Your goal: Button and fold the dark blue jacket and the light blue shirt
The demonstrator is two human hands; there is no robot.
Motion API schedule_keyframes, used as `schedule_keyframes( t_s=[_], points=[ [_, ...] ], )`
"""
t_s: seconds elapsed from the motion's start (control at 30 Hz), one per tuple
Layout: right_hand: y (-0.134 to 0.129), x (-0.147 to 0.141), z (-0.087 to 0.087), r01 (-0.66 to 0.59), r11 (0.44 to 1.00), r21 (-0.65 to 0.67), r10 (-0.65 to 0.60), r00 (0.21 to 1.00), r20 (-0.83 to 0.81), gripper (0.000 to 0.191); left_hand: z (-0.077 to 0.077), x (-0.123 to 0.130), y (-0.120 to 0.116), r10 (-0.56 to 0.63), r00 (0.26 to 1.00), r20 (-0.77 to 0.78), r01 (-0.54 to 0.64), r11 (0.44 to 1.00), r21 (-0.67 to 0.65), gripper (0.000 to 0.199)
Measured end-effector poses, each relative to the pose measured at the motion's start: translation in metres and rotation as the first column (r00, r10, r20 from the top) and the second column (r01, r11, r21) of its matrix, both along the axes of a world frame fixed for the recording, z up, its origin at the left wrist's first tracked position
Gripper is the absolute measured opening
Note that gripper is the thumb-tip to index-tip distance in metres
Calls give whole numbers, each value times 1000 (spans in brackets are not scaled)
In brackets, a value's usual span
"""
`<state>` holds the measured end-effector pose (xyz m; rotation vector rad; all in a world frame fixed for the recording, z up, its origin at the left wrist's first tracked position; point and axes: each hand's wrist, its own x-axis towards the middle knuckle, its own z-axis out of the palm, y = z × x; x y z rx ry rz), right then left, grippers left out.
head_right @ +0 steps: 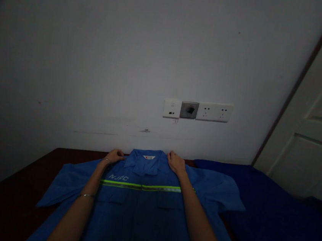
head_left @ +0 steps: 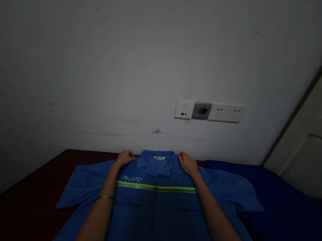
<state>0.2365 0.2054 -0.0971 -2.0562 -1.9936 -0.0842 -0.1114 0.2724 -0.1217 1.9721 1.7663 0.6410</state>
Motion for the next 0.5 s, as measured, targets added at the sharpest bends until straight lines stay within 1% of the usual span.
schedule_keyframes(
  t_s=[0.07,0.13,0.27,0.4,0.47,0.5],
  points=[
    [0,4,-1,39,999,6,-39,999,-12,49,-6,-2,2,41,999,13,-42,998,44,16],
    [0,7,-4,38,999,26,-37,999,-23,50,-12,-5,4,69,997,37,-72,993,88,11],
    [4,11,-10,11,998,67,-10,1000,-14,49,-21,-14,6,76,996,53,-84,979,187,13],
    [7,11,-14,21,992,123,-19,1000,-15,45,-21,-18,5,75,997,25,-78,967,243,14],
    [6,12,-13,26,982,187,-22,1000,-20,41,-19,-19,4,106,994,15,-105,949,296,14],
    [4,12,-12,20,973,230,-16,1000,-19,39,-17,-19,3,137,990,18,-135,931,338,15]
  ],
)
